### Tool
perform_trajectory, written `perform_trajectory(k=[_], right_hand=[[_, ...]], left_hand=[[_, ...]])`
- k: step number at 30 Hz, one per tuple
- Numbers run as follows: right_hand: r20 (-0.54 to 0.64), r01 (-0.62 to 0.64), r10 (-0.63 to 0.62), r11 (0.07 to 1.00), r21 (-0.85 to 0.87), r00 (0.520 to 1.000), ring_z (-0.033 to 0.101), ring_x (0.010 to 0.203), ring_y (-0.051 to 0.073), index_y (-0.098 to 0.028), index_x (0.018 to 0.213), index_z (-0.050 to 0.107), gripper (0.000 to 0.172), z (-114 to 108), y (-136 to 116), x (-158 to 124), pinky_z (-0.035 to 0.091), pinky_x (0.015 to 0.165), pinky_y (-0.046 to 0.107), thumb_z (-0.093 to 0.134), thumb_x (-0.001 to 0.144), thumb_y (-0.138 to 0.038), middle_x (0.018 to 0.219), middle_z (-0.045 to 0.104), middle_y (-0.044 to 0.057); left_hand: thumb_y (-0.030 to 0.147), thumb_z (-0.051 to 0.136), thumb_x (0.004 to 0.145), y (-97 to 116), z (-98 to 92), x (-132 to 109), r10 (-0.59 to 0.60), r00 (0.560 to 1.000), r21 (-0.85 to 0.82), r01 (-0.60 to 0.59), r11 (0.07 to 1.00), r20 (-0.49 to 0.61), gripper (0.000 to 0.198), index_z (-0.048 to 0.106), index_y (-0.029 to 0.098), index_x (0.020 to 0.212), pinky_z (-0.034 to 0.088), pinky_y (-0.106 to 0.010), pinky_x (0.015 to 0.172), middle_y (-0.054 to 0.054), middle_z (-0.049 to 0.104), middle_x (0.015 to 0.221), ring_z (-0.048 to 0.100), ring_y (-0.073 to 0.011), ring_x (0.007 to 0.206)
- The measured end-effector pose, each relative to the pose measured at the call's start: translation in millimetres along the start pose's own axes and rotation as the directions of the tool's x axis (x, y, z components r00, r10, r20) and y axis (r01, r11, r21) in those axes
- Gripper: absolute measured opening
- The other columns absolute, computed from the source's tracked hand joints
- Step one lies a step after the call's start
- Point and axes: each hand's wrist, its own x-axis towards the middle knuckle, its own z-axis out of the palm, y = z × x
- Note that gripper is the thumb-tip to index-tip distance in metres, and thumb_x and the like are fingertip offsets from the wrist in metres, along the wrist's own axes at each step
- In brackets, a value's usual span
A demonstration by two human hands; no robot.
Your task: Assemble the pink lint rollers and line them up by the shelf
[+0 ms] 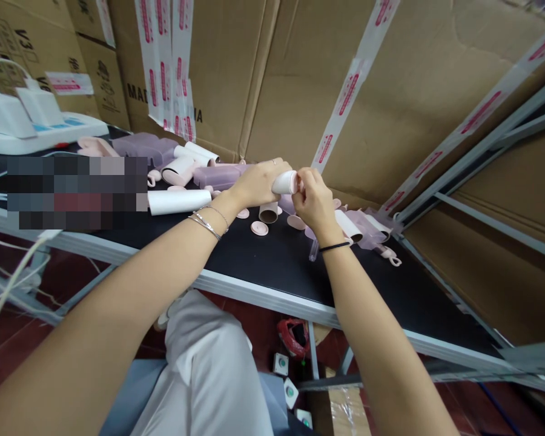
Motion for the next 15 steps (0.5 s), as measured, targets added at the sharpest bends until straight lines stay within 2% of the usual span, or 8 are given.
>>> perform_trajectory(k=[4,9,12,15], right_hand=[[-0.032,-0.013,0.012,0.999,-0.037,0.999,0.059,0.095,0.024,-0.021,0.111,0.05,0.029,2,-3,1,0.048,0.069,0.033,0.038,0.085,-0.014,0.115,0.058,0.012],[-0.046,-0.121,0.119,0.992,-0.045,0.992,0.06,0.086,0.022,-0.022,0.11,0.049,0.024,5,-2,0,0.046,0.063,0.031,0.037,0.091,-0.019,0.117,0.056,0.013],[-0.07,-0.203,0.202,0.979,-0.01,0.977,0.06,0.082,0.021,-0.022,0.101,0.05,0.019,6,6,-3,0.046,0.064,0.032,0.035,0.09,-0.017,0.113,0.055,0.012],[-0.083,-0.299,0.3,0.954,0.026,0.95,0.059,0.08,0.022,-0.022,0.096,0.049,0.018,6,13,-6,0.047,0.065,0.034,0.033,0.089,-0.014,0.111,0.053,0.013]], left_hand=[[0.009,0.057,0.067,-2,2.7,1,0.004,0.998,-0.047,-0.007,0.999,-0.07,0.038,0.061,0.015,0.104,0.048,-0.032,0.083,-0.007,0.067,0.103,0.065,-0.0227,0.098],[0.014,0.062,0.069,6,-0.7,-1,0.0,0.992,-0.108,-0.014,0.994,-0.123,0.035,0.059,0.017,0.103,0.05,-0.032,0.082,-0.004,0.068,0.099,0.066,-0.021,0.093],[0.021,0.066,0.072,12,-4.0,-3,-0.074,0.973,-0.143,0.043,0.989,-0.217,0.034,0.056,0.018,0.105,0.05,-0.031,0.077,-0.003,0.067,0.094,0.065,-0.0179,0.085],[0.024,0.065,0.076,12,-2.3,-1,-0.193,0.923,-0.206,0.129,0.97,-0.333,0.037,0.052,0.02,0.11,0.052,-0.032,0.077,-0.002,0.066,0.096,0.065,-0.0175,0.086]])
